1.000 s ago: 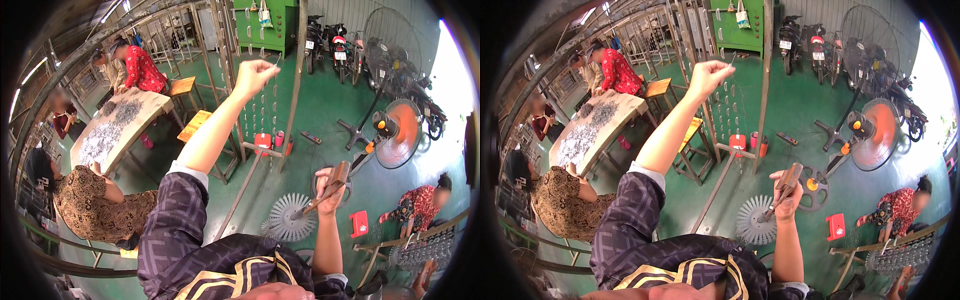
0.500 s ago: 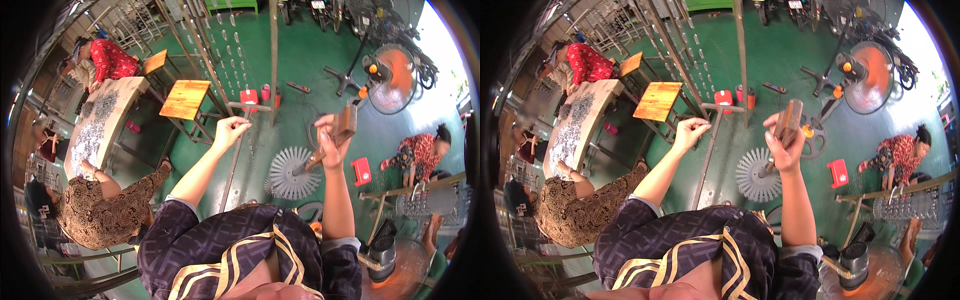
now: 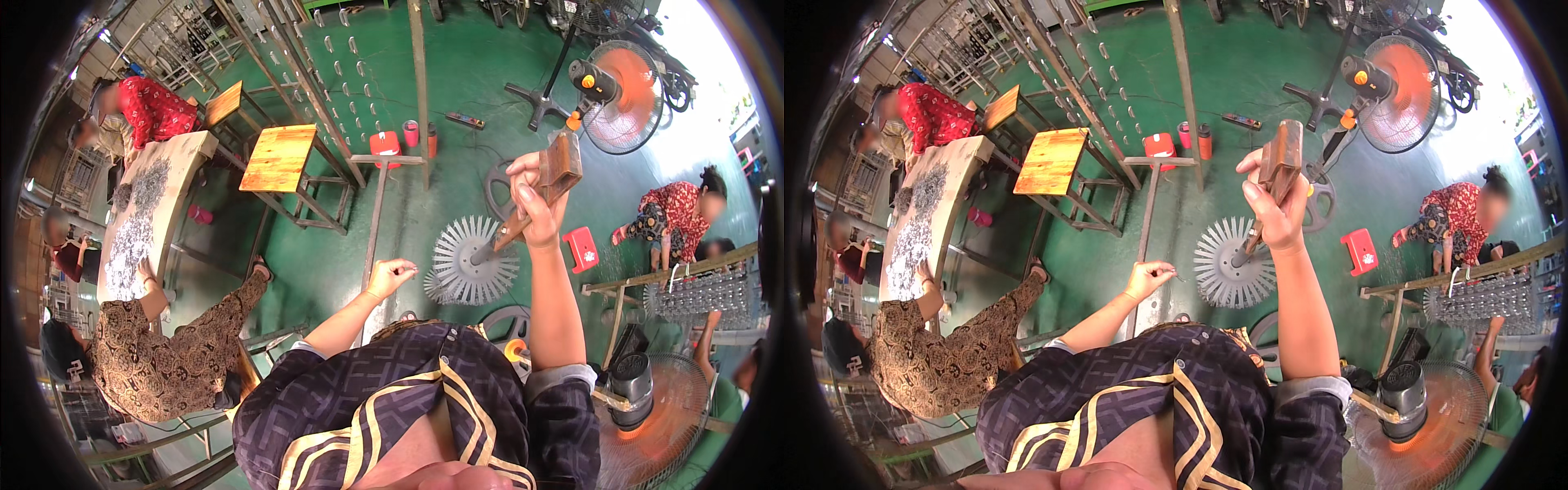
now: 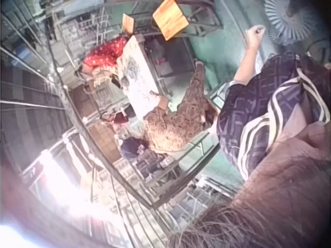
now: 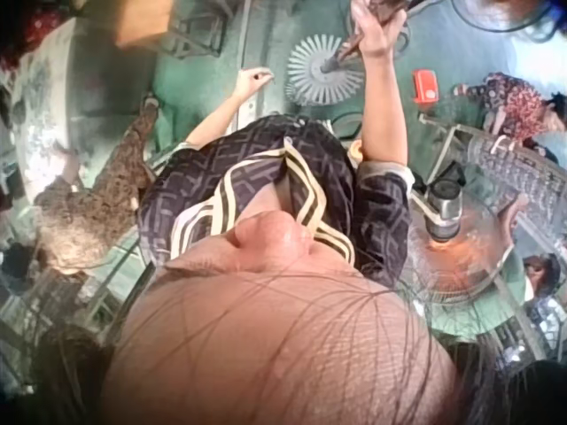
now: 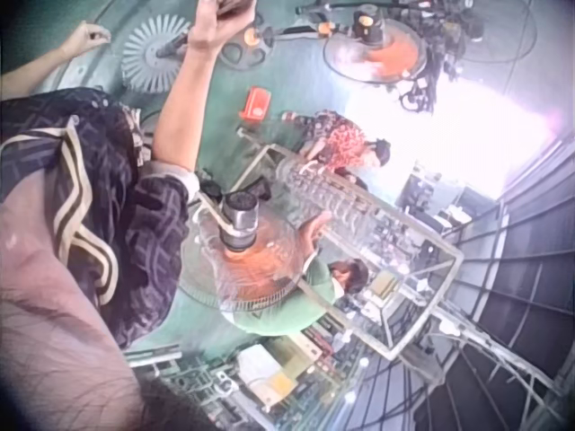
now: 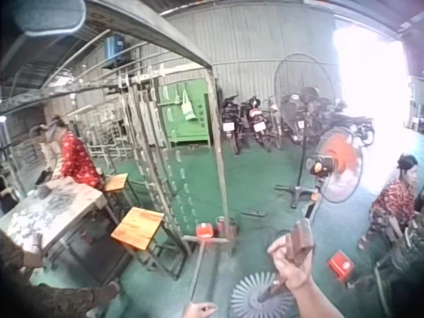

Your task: The person uses a hammer to attach small metal hooks to a hanging metal frame. They repeatedly pick up hooks and strike them into place on the frame while standing in a factory setting.

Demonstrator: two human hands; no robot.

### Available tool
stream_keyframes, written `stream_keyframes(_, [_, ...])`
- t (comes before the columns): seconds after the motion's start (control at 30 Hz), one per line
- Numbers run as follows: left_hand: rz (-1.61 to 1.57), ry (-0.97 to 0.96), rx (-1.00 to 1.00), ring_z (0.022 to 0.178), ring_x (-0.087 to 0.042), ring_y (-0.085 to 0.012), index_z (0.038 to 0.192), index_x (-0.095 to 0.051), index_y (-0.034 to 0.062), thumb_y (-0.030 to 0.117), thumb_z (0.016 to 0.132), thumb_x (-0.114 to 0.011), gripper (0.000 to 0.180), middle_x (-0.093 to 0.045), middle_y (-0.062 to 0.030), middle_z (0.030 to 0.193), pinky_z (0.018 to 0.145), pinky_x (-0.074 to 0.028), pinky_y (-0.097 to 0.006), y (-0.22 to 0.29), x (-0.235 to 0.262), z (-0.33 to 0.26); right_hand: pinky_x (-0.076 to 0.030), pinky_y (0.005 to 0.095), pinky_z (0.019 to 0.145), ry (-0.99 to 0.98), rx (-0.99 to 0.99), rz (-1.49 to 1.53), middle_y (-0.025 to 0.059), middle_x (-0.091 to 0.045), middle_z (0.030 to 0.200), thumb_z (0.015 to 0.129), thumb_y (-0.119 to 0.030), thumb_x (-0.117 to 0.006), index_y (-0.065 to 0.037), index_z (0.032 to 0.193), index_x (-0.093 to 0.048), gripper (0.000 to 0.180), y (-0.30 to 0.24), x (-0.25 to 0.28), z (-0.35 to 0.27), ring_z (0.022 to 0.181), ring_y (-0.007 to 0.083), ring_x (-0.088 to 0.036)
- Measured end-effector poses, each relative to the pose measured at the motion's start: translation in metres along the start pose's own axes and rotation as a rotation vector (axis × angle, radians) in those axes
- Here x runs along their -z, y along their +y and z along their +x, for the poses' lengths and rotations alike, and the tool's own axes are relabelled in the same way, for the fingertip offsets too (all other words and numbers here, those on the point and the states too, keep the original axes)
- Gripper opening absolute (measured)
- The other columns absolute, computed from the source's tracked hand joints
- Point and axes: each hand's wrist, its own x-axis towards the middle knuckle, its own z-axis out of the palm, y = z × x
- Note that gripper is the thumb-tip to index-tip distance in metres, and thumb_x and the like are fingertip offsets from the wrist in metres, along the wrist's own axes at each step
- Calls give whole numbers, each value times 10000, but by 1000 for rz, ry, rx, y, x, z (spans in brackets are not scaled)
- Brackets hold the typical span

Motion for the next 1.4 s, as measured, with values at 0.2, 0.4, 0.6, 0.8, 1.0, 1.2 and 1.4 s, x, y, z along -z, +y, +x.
stream_keyframes(0.2, [47,-56,-110,448,-405,-68,801,-684,100,139,697,-721,117,-500,-1,507,442,-363,-228,-9,-22,-7,-269,204,480,-4,10,7,-18,-414,600,685,-100,-556,65,872,-532,250,3,4,-2,492,37,-352])
stream_keyframes(0.4, [115,-48,-165,440,-452,-107,791,-683,115,152,691,-713,110,-528,-32,527,444,-389,-252,-23,-32,-6,-278,209,479,13,-14,-1,-6,-424,614,668,-123,-575,63,861,-533,271,2,1,-3,502,43,-360])
stream_keyframes(0.6, [188,-42,-201,473,-526,-158,766,-675,151,195,685,-694,94,-568,-29,561,468,-433,-287,-29,-38,-7,-287,213,490,-2,-36,9,-11,-426,610,674,-112,-562,56,857,-532,250,0,-4,-2,507,44,-365])
stream_keyframes(0.8, [284,-97,-231,532,-572,-177,777,-665,184,243,697,-675,101,-610,-24,628,495,-458,-307,-20,-37,-6,-275,201,471,-8,-44,-19,-14,-410,577,687,-136,-549,61,859,-510,264,1,-8,1,469,40,-342])
stream_keyframes(1.0, [354,-100,-342,595,-606,-197,794,-666,176,249,713,-668,109,-636,-35,697,544,-490,-305,-12,-11,6,-277,209,494,-11,-82,-7,-21,-413,599,671,-96,-541,54,841,-533,227,0,-8,3,506,43,-360])
stream_keyframes(1.2, [391,267,-596,628,-620,-227,780,-661,66,129,698,-679,104,-638,-100,721,574,-491,-314,51,111,102,-289,212,525,14,-39,-32,-21,-402,592,648,-86,-531,50,805,-537,208,-3,-7,1,531,49,-363])
stream_keyframes(1.4, [368,800,-823,621,-596,-161,816,-677,75,74,716,-671,100,-632,-78,731,557,-470,-265,229,234,203,-287,206,508,49,-40,-38,-21,-399,593,642,-62,-527,47,799,-536,191,-7,-9,-3,516,45,-359])
